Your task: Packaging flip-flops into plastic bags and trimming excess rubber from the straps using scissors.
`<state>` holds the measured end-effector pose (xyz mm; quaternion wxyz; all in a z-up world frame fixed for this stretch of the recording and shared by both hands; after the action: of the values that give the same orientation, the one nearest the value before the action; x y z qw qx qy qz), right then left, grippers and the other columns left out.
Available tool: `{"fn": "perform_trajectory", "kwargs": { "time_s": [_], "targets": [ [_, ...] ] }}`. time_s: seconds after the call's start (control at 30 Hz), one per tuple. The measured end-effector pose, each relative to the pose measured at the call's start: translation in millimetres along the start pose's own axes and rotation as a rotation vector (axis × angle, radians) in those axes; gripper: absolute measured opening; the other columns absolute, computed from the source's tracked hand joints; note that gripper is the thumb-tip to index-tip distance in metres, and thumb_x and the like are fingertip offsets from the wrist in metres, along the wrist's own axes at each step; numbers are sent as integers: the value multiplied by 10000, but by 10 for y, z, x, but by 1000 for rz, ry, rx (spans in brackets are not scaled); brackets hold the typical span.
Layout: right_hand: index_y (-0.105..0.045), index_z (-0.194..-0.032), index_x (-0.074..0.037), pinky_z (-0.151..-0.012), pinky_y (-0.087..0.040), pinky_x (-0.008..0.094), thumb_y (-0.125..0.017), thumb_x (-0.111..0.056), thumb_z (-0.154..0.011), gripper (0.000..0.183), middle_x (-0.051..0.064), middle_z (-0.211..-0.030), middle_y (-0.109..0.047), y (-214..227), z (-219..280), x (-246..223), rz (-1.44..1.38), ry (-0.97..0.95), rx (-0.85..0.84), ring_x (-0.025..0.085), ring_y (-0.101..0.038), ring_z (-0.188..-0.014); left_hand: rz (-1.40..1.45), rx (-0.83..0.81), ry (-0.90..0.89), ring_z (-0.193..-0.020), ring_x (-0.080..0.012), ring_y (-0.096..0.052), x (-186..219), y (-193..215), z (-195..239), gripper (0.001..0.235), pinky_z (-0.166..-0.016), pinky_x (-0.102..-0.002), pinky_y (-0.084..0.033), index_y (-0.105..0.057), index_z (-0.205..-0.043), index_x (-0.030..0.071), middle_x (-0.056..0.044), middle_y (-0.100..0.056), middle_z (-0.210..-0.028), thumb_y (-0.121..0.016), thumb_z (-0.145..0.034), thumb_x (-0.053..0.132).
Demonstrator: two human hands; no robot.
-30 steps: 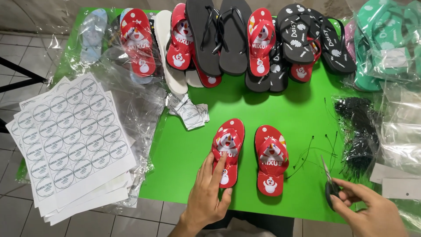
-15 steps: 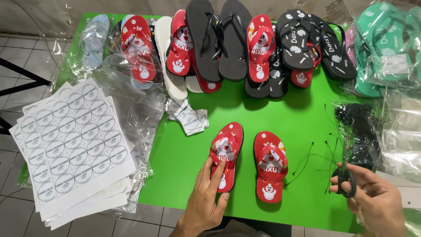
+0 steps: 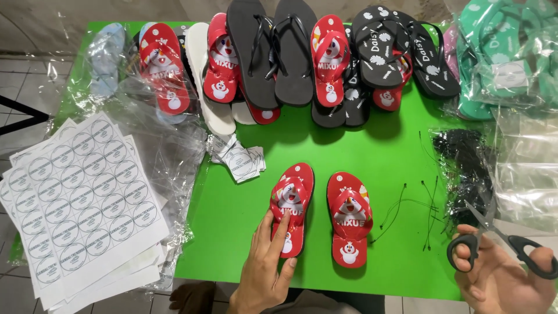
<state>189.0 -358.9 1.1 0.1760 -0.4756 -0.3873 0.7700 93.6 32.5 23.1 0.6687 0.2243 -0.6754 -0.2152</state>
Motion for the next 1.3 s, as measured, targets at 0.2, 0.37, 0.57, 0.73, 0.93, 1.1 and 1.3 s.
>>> {"fn": "perform_trajectory", "kwargs": {
  "time_s": [0.2,0.37,0.57,0.73,0.93,1.1,1.3],
  "targets": [
    [-72,-1641,26,-683,-710,348,-821,-514,-1068,1087,330,-1211,-611,-788,-149,45,-150,-135,-143,410,-670,-1075,-2,-39,77,-1498,-425,-281,-50,-36,9,747,-1035,-539,-512,-202,-1631,164,-274,-198,-1649,-307,-1016,576],
    [-32,-1643,-87,-434,-593,300,-734,-608,-1072,1045,433,-1274,-571,-396,-115,40,158,-166,-180,488,-629,-1097,-27,-24,46,-1462,-431,-334,-25,-24,-5,744,-992,-549,-509,-225,-1629,164,-275,-239,-1636,-298,-1013,575],
    [10,-1698,-208,-317,-470,237,-813,-510,-979,1134,245,-951,-626,-217,-81,-281,476,-104,-44,251,-640,-705,-22,-19,47,-1464,-426,-336,-8,-5,-15,729,-1002,-546,-501,-241,-1626,167,-273,-245,-1634,-312,-1016,561],
    [-363,-1699,-161,-400,-455,326,-784,-232,-687,1098,342,-1012,-775,-532,-51,-412,862,-84,217,319,-709,-734,40,-22,84,-1439,-397,-353,-3,18,-15,715,-921,-507,-583,-231,-1623,184,-244,-234,-1644,-331,-1014,543],
    [-703,-1268,-35,-822,-734,422,-853,-14,-666,621,190,-1057,-835,-1071,-590,-73,980,75,-2,295,-842,-948,238,-22,-15,-1567,-458,-164,117,111,-65,752,-1186,-573,-275,-229,-1626,126,-306,-148,-1673,-294,-1039,591],
    [-743,-1177,-57,-604,-647,240,-923,-123,-628,582,66,-909,-828,-1832,-1007,199,1284,182,-33,142,-762,-700,523,-61,-91,-1491,-334,-363,306,215,-108,710,-1045,-378,-566,-273,-1605,119,-214,-150,-1681,-369,-1058,561],
    [-678,-1267,-37,-663,-577,205,-834,-123,-783,516,113,-1118,-792,-2262,-1123,11,1279,435,136,137,-767,-916,605,-110,-284,-1454,-380,-437,581,431,-388,802,-1183,-571,-372,-410,-1547,83,-266,-381,-1591,-297,-1057,708]
  ]
}}
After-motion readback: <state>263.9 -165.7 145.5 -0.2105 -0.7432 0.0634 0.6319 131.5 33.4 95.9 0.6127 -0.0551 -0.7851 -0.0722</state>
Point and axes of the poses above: each hand's wrist, its own z-axis away from the middle knuckle, its own y-axis out of the back of the hand, x = y × z, the point moved 8 cm from there along -z, towards the middle knuckle
